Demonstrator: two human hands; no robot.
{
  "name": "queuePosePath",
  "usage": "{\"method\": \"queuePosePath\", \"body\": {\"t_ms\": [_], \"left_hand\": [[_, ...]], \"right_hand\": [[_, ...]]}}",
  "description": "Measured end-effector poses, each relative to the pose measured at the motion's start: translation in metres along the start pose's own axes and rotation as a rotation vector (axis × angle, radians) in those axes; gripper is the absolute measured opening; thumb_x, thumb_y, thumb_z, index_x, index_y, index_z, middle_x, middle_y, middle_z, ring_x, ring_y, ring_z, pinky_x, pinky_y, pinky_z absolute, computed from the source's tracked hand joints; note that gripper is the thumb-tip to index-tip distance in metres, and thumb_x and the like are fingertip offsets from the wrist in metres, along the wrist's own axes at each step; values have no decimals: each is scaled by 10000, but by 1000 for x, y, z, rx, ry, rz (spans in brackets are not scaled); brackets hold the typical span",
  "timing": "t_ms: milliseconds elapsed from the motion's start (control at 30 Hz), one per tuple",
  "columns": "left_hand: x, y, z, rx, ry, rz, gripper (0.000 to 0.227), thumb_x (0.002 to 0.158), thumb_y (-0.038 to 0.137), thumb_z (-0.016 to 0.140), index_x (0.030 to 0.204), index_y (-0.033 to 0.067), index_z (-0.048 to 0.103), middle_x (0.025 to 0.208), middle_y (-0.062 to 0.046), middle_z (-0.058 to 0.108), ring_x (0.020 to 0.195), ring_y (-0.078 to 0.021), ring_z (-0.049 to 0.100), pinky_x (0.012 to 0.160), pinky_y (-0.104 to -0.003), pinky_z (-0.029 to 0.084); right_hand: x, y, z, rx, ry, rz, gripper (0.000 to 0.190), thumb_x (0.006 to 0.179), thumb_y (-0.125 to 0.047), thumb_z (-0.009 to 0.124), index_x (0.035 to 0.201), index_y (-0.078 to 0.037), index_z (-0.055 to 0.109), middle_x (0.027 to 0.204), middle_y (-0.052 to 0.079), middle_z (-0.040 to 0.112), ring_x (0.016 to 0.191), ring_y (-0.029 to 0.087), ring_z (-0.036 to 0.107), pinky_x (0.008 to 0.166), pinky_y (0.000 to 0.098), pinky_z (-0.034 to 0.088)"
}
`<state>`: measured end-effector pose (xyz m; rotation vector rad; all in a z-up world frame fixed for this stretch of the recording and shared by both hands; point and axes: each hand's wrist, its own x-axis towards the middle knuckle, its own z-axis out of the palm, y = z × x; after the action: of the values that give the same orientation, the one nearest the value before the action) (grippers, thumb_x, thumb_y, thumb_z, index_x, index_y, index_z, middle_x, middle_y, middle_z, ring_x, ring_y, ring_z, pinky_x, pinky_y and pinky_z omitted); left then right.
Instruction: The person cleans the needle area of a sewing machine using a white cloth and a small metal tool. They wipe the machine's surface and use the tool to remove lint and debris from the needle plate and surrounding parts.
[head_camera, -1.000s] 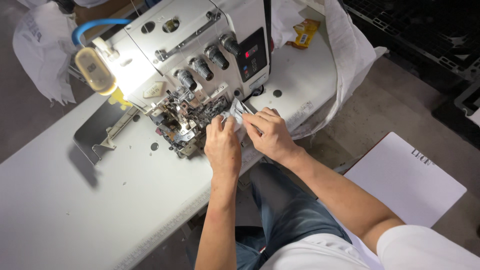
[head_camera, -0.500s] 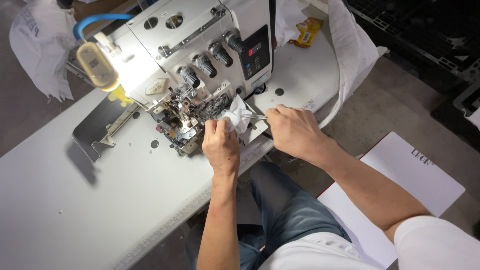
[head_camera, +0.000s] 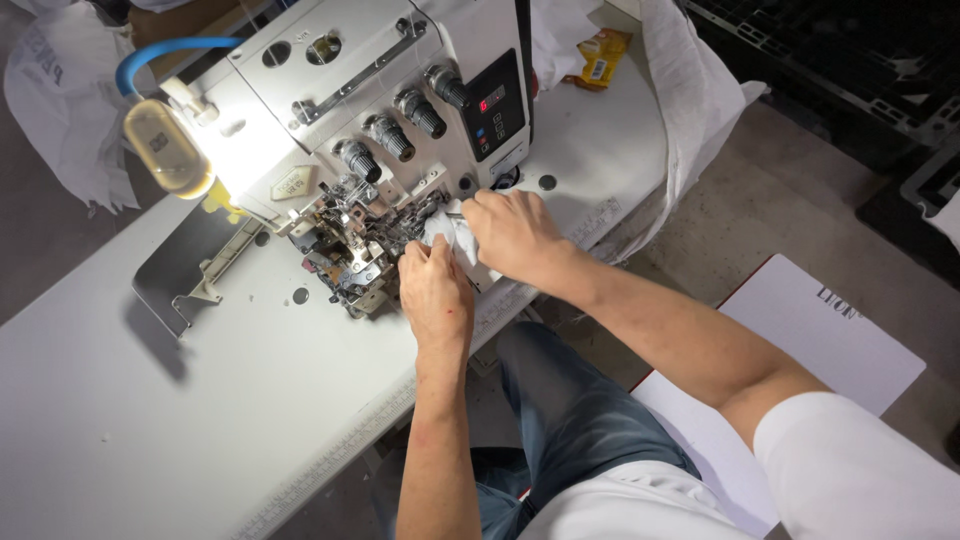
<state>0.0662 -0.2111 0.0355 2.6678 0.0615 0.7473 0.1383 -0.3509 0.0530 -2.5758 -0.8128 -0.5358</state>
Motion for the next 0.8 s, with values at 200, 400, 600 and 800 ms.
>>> {"method": "queuePosePath", "body": {"t_ms": [200, 400, 600, 800], "left_hand": [[-12, -35, 4, 79, -106, -74, 45, 772, 144, 698, 802, 111, 695, 830, -89, 586, 707, -354, 675, 631, -480, 564], [-35, -31, -23, 135, -118, -138, 51, 798, 118, 701, 761, 147, 680, 789, -13, 569, 691, -257, 658, 642, -372, 548], [-42, -44, -39, 81, -95, -141, 90, 834, 108, 714, 799, 91, 634, 794, -75, 533, 725, -325, 659, 644, -430, 538], [-36, -57, -34, 82, -38, -80, 92, 829, 92, 691, 785, 92, 610, 761, -65, 511, 707, -321, 653, 611, -438, 542]], "right_hand": [[19, -22, -4, -70, -363, 130, 108, 819, -110, 602, 820, -84, 707, 778, 144, 718, 761, 395, 741, 666, 488, 591], [-12, -57, 0, 217, -403, 138, 176, 884, -207, 581, 865, -78, 700, 787, 161, 737, 763, 417, 755, 650, 526, 611], [5, -65, -10, 131, -397, 99, 135, 836, -70, 553, 911, -71, 665, 843, 149, 741, 786, 409, 757, 689, 517, 612], [13, -76, 58, 207, -376, 66, 153, 829, -65, 601, 962, -55, 676, 886, 155, 734, 810, 443, 751, 719, 545, 622]]}}
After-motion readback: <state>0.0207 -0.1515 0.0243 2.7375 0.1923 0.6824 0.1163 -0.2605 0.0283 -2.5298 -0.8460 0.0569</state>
